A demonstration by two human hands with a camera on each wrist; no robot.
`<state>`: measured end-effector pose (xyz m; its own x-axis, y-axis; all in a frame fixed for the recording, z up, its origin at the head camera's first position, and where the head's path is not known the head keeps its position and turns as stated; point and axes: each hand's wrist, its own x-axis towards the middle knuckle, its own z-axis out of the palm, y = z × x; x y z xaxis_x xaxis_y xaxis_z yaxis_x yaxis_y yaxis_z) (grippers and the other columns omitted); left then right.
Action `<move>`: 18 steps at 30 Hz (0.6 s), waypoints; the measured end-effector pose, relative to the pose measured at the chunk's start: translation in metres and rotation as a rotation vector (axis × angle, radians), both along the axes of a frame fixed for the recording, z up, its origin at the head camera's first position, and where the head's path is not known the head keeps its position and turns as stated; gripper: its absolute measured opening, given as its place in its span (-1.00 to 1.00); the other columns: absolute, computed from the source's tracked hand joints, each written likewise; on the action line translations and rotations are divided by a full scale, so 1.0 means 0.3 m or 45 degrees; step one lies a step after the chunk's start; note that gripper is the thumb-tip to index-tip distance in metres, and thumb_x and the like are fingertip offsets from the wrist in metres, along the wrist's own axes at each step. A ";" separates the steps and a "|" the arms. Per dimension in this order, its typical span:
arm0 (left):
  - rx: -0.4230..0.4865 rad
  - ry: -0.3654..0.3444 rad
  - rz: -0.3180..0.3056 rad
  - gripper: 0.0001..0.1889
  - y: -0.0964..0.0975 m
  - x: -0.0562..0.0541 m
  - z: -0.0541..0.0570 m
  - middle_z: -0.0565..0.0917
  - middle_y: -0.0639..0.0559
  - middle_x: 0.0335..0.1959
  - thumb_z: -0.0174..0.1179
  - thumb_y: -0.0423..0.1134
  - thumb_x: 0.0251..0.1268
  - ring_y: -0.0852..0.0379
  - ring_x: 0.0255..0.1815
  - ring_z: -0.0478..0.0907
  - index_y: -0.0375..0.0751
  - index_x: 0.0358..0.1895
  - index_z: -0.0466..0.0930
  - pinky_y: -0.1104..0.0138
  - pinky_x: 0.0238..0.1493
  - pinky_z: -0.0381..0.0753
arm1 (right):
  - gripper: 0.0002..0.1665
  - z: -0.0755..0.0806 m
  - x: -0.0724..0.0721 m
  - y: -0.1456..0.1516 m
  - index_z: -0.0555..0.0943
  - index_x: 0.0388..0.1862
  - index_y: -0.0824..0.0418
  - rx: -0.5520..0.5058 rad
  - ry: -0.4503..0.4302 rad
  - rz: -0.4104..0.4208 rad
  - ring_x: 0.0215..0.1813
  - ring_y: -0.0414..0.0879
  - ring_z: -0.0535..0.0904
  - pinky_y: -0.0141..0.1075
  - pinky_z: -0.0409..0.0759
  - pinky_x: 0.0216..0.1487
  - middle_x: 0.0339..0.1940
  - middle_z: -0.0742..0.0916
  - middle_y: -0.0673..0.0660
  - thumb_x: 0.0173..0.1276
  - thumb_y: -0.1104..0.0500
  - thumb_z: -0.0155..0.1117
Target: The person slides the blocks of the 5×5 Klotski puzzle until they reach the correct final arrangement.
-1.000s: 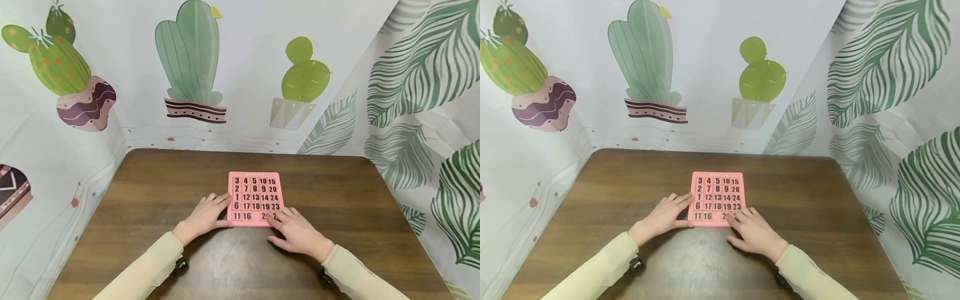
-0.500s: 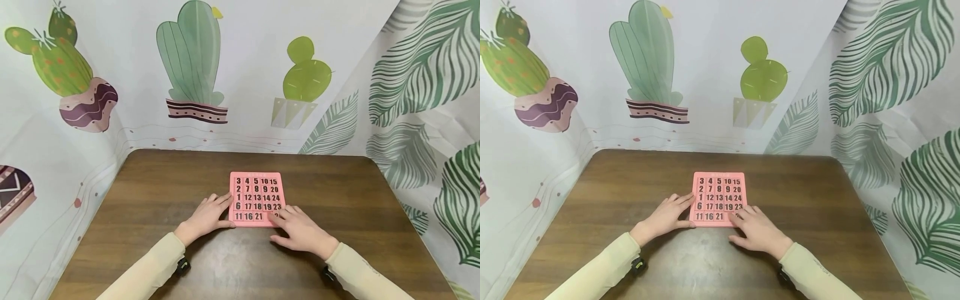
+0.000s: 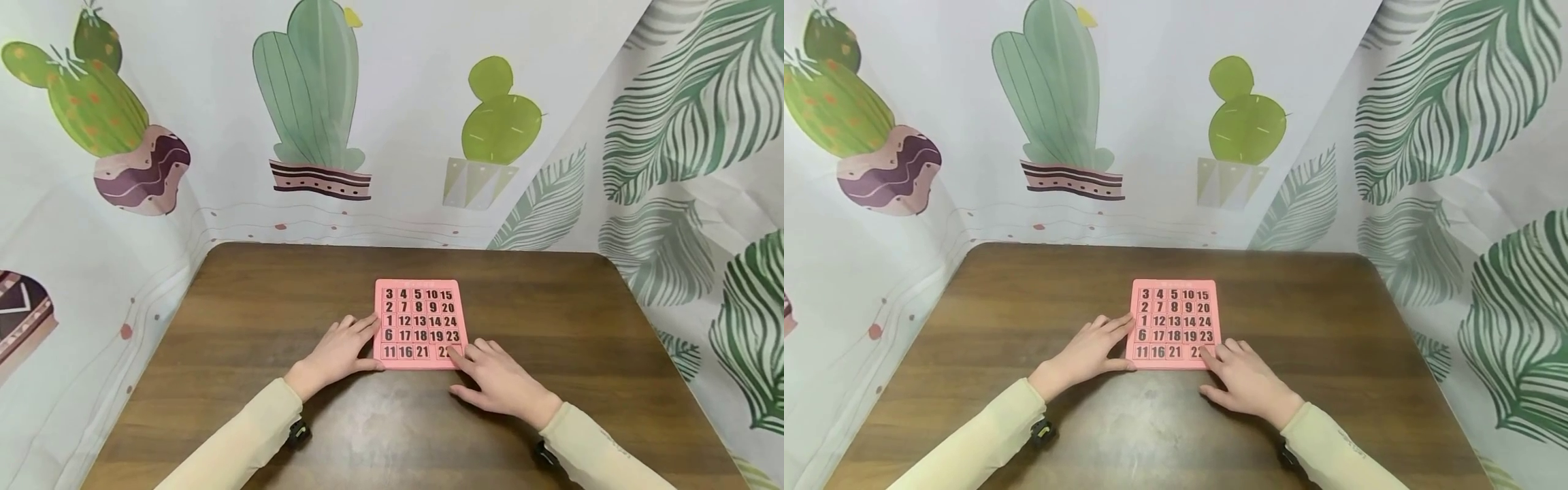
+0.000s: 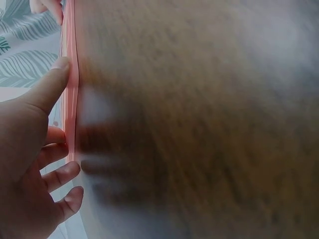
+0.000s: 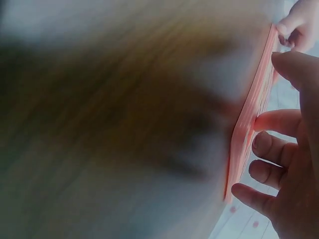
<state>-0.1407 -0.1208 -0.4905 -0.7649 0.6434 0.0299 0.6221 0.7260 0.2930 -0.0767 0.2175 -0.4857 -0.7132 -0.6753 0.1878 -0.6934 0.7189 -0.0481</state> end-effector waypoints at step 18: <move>0.003 -0.019 0.004 -0.06 -0.001 -0.004 0.004 0.37 -0.16 0.58 0.35 0.31 0.26 -0.10 0.22 0.42 -0.26 0.54 0.38 -0.05 0.12 0.48 | -0.44 0.004 -0.062 0.029 0.72 0.22 0.25 0.012 0.096 -0.024 -0.30 -0.07 0.36 -0.20 0.39 -0.23 -0.41 0.55 -0.02 0.36 -0.05 0.46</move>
